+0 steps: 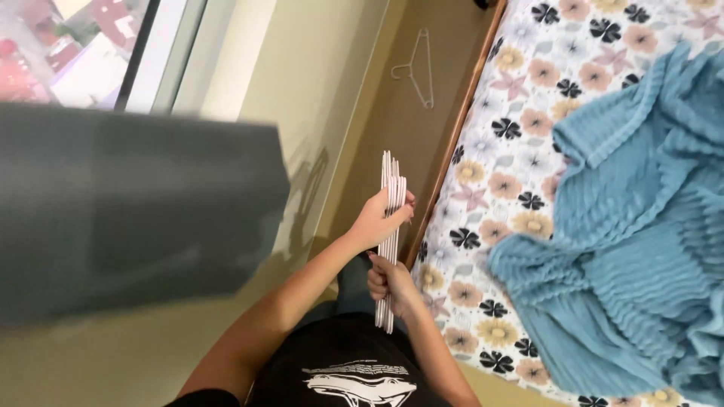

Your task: The person gathers white plastic hangers from a bed and a drawer, stacks them together, and places them back into the drawer. The person also briefly picks up a hanger from the floor near a window.

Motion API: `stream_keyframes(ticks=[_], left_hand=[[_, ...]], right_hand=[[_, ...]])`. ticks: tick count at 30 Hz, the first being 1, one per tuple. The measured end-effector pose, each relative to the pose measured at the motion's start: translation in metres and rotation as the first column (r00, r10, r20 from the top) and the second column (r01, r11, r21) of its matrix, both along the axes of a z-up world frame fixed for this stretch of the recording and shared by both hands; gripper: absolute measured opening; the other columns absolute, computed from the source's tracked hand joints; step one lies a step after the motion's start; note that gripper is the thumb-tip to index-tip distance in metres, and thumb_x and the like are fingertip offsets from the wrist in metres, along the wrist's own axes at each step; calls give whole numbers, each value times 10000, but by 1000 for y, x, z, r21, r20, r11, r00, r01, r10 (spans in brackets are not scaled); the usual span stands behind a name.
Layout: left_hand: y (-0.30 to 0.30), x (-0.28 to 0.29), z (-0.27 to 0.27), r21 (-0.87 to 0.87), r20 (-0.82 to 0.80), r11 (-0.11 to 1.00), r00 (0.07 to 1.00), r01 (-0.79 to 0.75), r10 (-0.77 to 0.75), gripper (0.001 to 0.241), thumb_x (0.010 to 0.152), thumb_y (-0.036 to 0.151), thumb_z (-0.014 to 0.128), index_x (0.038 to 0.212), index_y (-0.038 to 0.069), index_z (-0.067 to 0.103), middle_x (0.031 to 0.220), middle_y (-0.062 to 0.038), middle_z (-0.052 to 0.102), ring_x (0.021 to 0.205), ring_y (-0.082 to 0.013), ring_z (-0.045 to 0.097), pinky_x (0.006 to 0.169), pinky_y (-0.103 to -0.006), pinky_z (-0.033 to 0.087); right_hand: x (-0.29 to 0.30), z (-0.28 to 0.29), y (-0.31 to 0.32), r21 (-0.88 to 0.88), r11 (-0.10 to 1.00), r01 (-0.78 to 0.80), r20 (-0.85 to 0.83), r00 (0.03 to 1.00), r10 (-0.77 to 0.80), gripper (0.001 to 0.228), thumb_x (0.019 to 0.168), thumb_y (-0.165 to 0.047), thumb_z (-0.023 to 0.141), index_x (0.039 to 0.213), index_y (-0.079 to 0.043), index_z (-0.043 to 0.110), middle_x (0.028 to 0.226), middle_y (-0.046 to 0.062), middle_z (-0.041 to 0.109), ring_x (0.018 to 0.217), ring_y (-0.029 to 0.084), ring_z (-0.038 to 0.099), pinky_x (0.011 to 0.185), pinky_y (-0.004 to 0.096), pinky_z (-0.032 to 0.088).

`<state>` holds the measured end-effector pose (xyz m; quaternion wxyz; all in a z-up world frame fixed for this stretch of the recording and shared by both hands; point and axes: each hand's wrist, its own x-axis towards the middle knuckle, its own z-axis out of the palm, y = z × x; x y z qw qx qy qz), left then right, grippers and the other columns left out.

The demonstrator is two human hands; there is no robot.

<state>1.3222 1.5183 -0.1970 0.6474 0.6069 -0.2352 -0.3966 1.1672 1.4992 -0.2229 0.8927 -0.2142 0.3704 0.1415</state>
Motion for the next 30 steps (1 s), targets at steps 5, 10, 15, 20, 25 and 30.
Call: stream_keyframes(ticks=[5, 10, 15, 20, 25, 30], left_hand=[[-63, 48, -6, 103, 18, 995, 1000, 19, -21, 168, 984, 97, 656, 1124, 3, 650, 905, -27, 672, 795, -89, 637, 702, -278, 553], [-104, 98, -42, 62, -106, 998, 994, 5, 2, 186, 969, 110, 665, 1127, 18, 632, 931, -25, 685, 790, -91, 673, 712, -272, 586], [-118, 160, -68, 21, -322, 980, 930, 196, -179, 276, 983, 177, 683, 1198, 13, 625, 1044, -44, 706, 942, -127, 700, 866, -311, 576], [-133, 243, -99, 190, -448, 909, 856, 372, -256, 497, 1012, 400, 592, 1387, 73, 592, 1249, -42, 667, 1129, -141, 597, 974, -348, 460], [-181, 335, -153, 133, -546, 928, 807, 349, -225, 627, 996, 565, 504, 1402, 91, 553, 1432, -82, 596, 1286, -194, 596, 1086, -394, 467], [-216, 393, -231, 528, -500, 767, 864, 364, -66, 658, 981, 578, 513, 1410, 83, 578, 1403, -96, 628, 1270, -227, 607, 1073, -407, 462]], right_hand=[[56, -7, -43, 9, 992, 129, -22, 991, -129, 450, 1032, -290, 578, 670, -162, 344, 536, -33, 302, 427, 97, 253, 416, 287, 190], [84, -27, -88, 16, 993, 121, -79, 990, -119, 397, 1023, -312, 571, 708, -158, 386, 537, -43, 290, 422, 90, 259, 404, 275, 195], [118, -30, -135, -36, 999, 23, -203, 979, -29, 468, 1040, -482, 505, 743, -132, 410, 559, -31, 307, 427, 91, 263, 404, 270, 206], [176, -58, -178, -39, 999, 15, -223, 975, -23, 511, 1034, -537, 508, 735, -140, 390, 558, -36, 312, 425, 93, 268, 405, 271, 214], [255, -111, -238, -77, 996, 51, -221, 973, -67, 532, 991, -578, 520, 714, -147, 379, 532, -41, 289, 409, 94, 257, 387, 270, 202], [327, -142, -306, -147, 983, 111, -380, 911, -160, 533, 966, -572, 596, 717, -140, 406, 539, -32, 320, 420, 95, 277, 404, 280, 225]])
